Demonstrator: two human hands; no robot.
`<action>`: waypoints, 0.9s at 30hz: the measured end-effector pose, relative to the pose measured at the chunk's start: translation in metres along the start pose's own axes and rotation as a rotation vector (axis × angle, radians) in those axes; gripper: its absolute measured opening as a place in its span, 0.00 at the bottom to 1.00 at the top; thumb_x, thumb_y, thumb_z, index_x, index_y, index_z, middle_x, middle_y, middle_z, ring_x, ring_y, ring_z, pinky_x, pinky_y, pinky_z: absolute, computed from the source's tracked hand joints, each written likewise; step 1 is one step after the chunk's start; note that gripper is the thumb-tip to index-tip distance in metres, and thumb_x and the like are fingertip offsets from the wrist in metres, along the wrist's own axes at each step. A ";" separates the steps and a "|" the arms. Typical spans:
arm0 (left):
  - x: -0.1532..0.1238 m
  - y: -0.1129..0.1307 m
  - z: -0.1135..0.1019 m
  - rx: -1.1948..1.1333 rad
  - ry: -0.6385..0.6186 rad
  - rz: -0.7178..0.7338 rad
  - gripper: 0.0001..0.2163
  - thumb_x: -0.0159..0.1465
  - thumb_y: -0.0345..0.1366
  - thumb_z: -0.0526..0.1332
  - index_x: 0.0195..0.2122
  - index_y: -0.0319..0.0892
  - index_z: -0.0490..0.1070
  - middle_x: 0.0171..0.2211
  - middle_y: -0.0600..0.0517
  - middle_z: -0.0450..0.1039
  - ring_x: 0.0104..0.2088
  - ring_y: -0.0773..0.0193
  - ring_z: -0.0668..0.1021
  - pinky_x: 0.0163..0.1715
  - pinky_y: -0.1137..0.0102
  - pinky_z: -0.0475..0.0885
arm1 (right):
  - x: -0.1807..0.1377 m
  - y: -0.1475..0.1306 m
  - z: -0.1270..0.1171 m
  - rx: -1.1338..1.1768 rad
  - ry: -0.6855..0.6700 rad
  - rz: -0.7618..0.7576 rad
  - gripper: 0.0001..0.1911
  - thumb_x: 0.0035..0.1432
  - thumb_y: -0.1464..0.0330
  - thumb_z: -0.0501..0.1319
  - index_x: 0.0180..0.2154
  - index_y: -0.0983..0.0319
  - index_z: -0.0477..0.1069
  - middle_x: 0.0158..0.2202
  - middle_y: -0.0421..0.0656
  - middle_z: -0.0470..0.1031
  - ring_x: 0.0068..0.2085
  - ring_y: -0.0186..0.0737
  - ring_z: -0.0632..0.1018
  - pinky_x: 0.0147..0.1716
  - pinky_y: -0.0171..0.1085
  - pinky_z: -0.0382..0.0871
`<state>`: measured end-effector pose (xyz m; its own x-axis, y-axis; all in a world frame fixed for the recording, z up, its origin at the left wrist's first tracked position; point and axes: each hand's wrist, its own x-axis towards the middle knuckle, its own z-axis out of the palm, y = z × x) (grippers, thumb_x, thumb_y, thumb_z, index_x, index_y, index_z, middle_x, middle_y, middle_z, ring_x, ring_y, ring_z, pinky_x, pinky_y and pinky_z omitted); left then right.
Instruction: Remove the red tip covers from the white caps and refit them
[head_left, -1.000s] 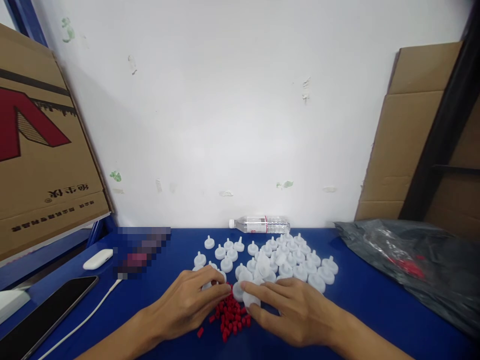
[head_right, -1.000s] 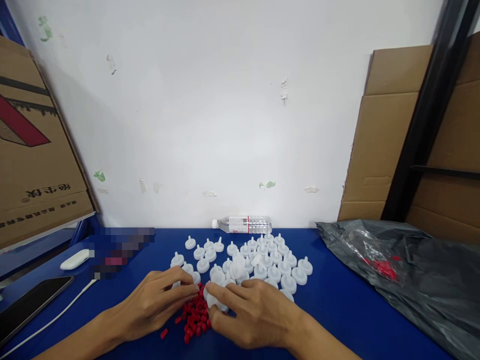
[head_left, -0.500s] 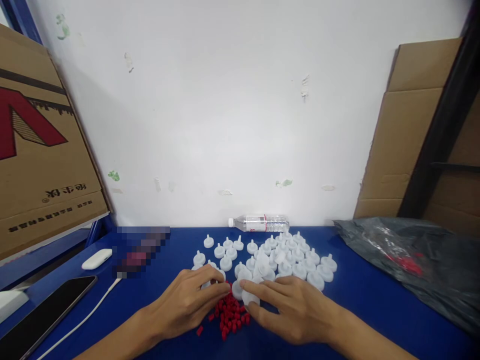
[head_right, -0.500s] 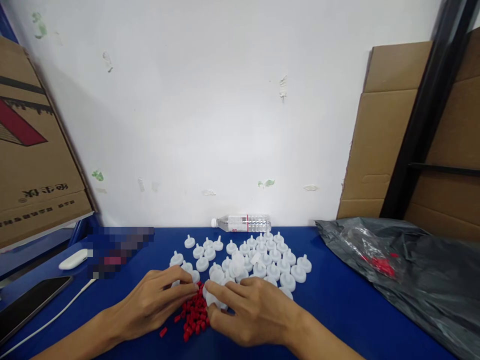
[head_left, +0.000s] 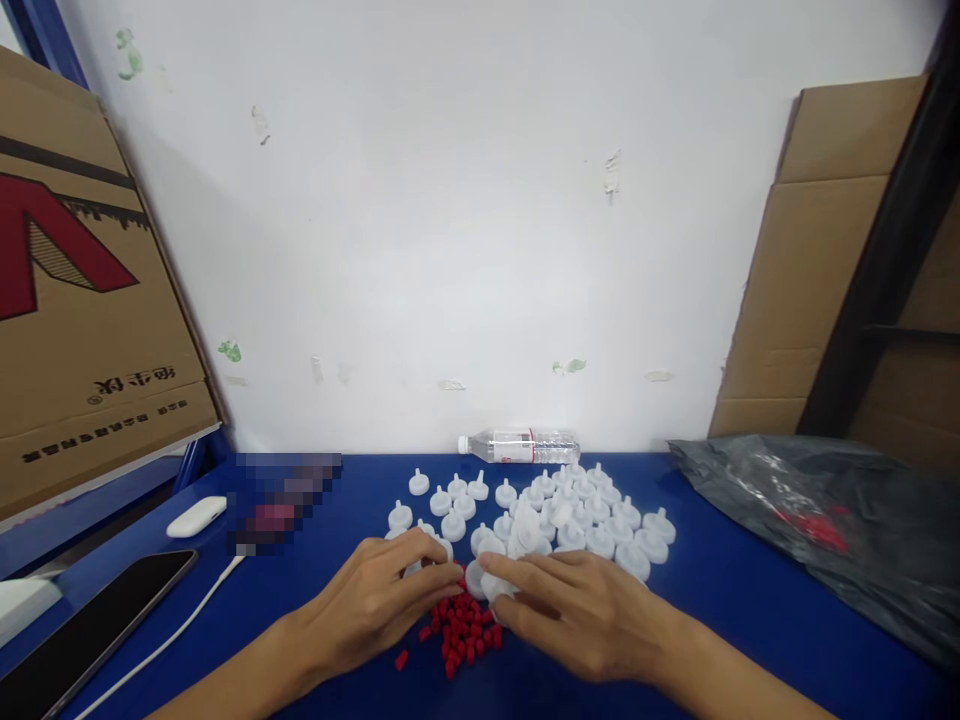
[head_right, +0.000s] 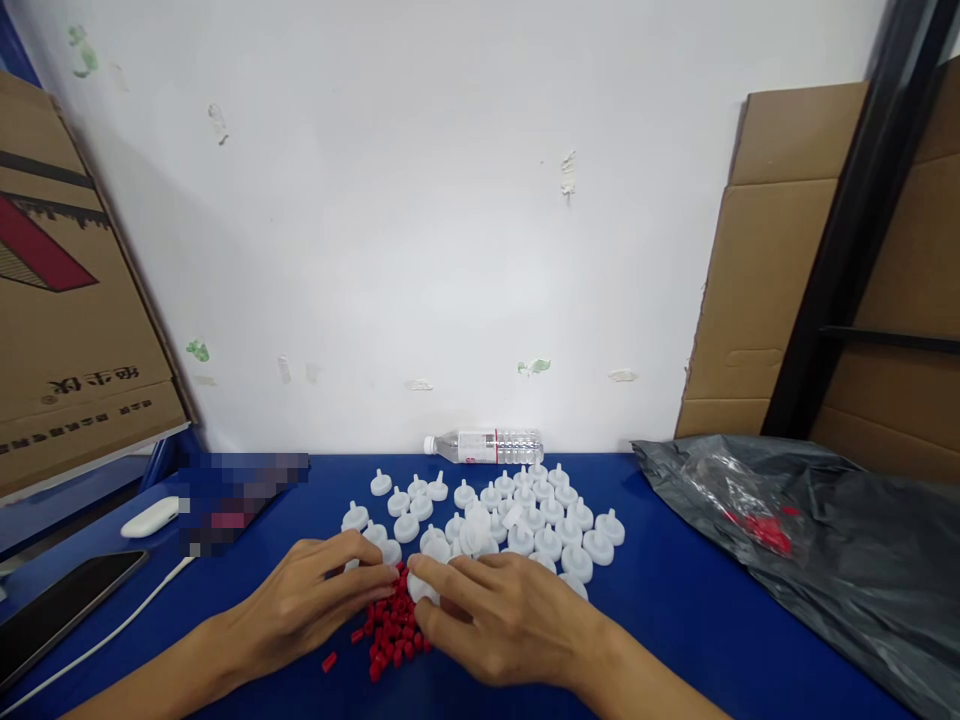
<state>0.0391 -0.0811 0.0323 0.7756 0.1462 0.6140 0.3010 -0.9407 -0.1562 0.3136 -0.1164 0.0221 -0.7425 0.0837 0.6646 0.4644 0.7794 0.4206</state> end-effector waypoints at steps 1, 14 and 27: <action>0.000 0.000 0.000 -0.001 0.003 -0.004 0.07 0.74 0.30 0.56 0.49 0.40 0.74 0.34 0.49 0.76 0.30 0.67 0.76 0.26 0.75 0.68 | 0.000 0.000 0.000 0.005 0.003 0.000 0.10 0.69 0.75 0.54 0.41 0.63 0.74 0.50 0.48 0.81 0.30 0.31 0.78 0.26 0.32 0.71; -0.001 -0.002 0.002 0.036 0.082 -0.003 0.12 0.71 0.22 0.55 0.49 0.41 0.74 0.36 0.49 0.77 0.31 0.68 0.78 0.29 0.76 0.71 | 0.003 0.002 -0.003 -0.004 0.018 -0.027 0.07 0.68 0.75 0.57 0.43 0.63 0.74 0.48 0.48 0.81 0.30 0.31 0.78 0.24 0.32 0.70; -0.002 0.000 0.004 0.019 0.097 -0.032 0.05 0.73 0.30 0.59 0.45 0.38 0.74 0.29 0.51 0.75 0.27 0.65 0.76 0.26 0.72 0.71 | 0.009 0.000 -0.006 -0.040 0.070 0.008 0.10 0.67 0.74 0.59 0.47 0.63 0.77 0.38 0.40 0.81 0.26 0.31 0.74 0.22 0.34 0.66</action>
<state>0.0401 -0.0799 0.0277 0.7084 0.1445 0.6908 0.3354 -0.9301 -0.1494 0.3095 -0.1189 0.0321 -0.7038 0.0449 0.7090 0.4899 0.7534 0.4386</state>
